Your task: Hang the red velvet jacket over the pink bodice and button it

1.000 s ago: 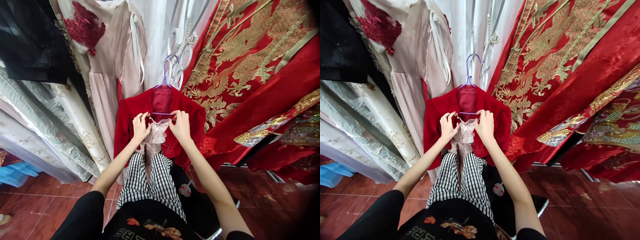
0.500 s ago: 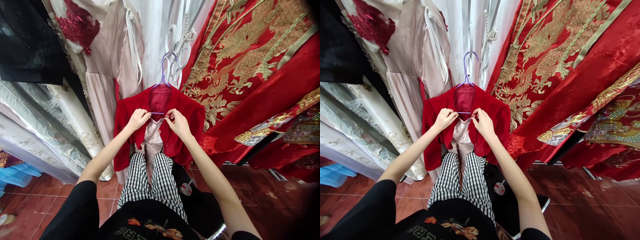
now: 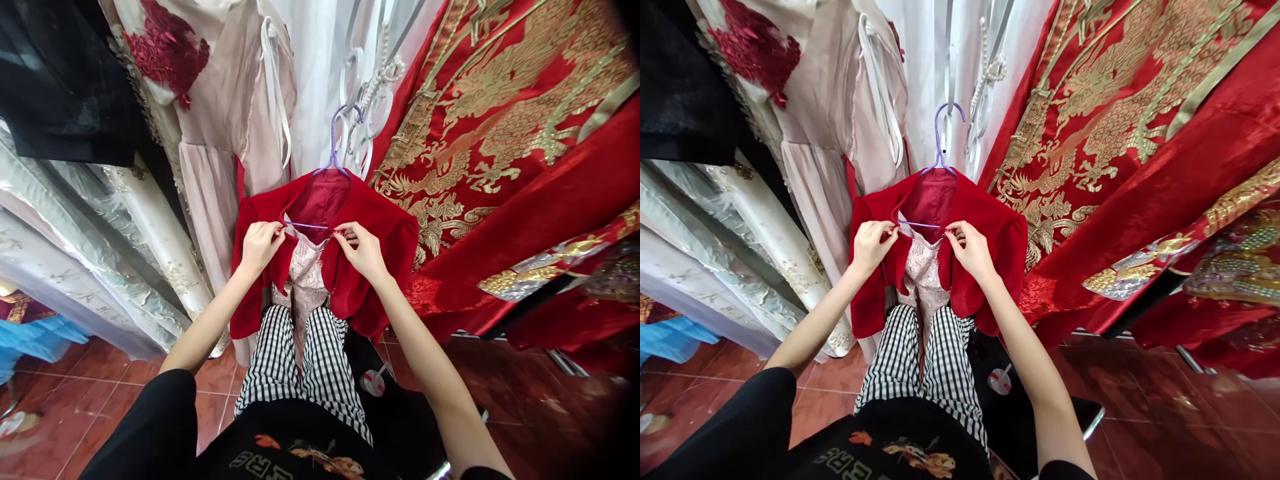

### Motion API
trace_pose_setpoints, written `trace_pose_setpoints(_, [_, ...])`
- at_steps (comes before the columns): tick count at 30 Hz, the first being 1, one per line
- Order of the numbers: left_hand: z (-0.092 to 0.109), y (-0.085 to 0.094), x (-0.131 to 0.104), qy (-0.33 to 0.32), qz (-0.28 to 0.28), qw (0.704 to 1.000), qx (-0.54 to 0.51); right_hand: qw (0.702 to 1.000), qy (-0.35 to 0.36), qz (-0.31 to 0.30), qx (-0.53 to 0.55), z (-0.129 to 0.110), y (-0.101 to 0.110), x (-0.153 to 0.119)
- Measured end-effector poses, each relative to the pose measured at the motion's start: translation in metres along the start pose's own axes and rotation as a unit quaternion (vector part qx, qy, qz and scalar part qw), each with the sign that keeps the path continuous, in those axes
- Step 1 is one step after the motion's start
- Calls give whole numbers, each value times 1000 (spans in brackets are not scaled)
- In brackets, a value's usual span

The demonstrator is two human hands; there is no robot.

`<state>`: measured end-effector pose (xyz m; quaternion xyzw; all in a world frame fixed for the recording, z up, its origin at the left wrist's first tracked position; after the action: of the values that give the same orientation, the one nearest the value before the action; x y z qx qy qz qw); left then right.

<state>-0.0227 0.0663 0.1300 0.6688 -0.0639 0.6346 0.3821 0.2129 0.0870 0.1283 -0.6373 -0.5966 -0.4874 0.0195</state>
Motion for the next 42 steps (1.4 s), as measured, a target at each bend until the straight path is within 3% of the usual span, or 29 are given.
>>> trace_pose_setpoints(4, [-9,18,2,49,6,999,-7,1000,3,-7,11,0,-2,-3])
trace_pose_setpoints(11, [-9,0,11,48,-57,997,-9,1000,6,-19,23,-3,-3,-3])
trace_pose_setpoints(19, [-7,-2,-2,64,-84,994,-9,1000,9,-24,15,-1,1,-5])
trace_pose_setpoints(27, [-17,-17,4,126,-93,987,30,999,8,-33,10,1,0,-6])
trace_pose_setpoints(31, [-17,-16,3,156,-100,981,48,999,-1,-36,6,5,0,-6])
trace_pose_setpoints(36, [0,-16,-2,146,-109,983,10,995,-47,-79,43,3,-4,-2])
trace_pose_setpoints(42, [39,-35,21,118,-78,980,-139,979,-12,-169,113,-39,-19,2])
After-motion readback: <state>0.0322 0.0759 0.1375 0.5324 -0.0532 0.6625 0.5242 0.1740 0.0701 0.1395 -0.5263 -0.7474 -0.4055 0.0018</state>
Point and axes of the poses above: each hand's wrist, its own x-axis towards the middle knuckle, its own y-axis out of the back of the hand, z = x × y, the point moved 9 cm from there along x, towards the middle knuckle, and after that the axes turned 9 degrees about -x, right-handed, at the moved point
